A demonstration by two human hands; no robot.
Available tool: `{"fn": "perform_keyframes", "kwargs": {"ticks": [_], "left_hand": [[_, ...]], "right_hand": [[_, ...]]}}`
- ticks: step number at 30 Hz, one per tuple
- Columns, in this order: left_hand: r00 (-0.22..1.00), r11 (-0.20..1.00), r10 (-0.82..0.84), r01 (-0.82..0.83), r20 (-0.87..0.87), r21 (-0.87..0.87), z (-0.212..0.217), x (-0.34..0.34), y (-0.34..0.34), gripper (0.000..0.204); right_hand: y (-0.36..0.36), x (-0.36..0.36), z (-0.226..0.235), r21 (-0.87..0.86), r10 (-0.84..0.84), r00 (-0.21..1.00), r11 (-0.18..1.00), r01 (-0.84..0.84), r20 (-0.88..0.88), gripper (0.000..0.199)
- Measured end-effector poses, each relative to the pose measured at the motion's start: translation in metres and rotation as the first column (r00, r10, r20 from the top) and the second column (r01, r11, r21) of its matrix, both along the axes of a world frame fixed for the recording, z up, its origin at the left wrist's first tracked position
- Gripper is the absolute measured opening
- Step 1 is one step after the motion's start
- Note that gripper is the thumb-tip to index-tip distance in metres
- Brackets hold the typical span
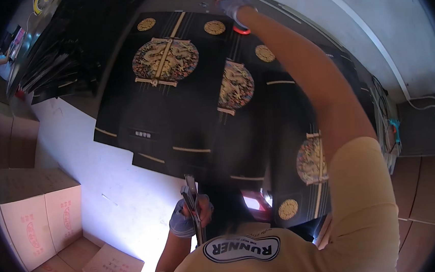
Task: The person uses a handheld tool to press and crease the fold lines on flat-packed cardboard sheets. They work on multiple sheets, folding them into box shapes and stacking the finished units on the table.
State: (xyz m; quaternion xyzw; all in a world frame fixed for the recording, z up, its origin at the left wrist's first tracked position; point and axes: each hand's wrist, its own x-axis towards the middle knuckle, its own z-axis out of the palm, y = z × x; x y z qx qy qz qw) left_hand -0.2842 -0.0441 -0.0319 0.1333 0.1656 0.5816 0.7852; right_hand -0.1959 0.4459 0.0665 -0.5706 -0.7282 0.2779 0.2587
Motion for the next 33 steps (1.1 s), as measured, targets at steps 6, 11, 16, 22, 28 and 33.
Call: {"fn": "perform_keyframes", "kwargs": {"ticks": [6, 11, 16, 22, 28, 33], "left_hand": [[0.999, 0.994, 0.045, -0.042, 0.03, -0.098, -0.01, -0.018, 0.0, 0.054], [0.999, 0.991, 0.032, -0.035, -0.027, -0.129, -0.017, -0.02, 0.003, 0.05], [0.998, 0.996, -0.054, 0.051, -0.037, -0.076, -0.011, -0.024, 0.007, 0.049], [0.992, 0.99, -0.075, 0.062, -0.1, -0.125, -0.009, -0.028, 0.0, 0.049], [0.992, 0.992, -0.073, 0.06, -0.107, -0.114, -0.006, -0.023, -0.001, 0.051], [0.978, 0.988, -0.131, 0.115, -0.164, -0.102, -0.001, -0.018, -0.003, 0.054]], "right_hand": [[0.082, -0.044, -0.05, 0.338, -0.132, 0.848, 0.939, -0.058, 0.513, 0.038], [0.062, -0.073, -0.021, -0.08, 0.144, 0.767, 0.989, -0.121, 0.625, 0.036], [0.089, -0.017, -0.034, 0.385, -0.102, 0.757, 0.899, -0.208, 0.646, 0.038], [0.144, 0.028, -0.053, 0.084, 0.066, 0.972, 0.993, -0.087, 0.226, 0.032], [0.1, 0.002, -0.046, 0.211, 0.081, 0.923, 0.963, -0.171, 0.376, 0.034], [0.088, 0.002, -0.043, 0.07, 0.07, 0.937, 0.993, -0.1, 0.341, 0.032]]}}
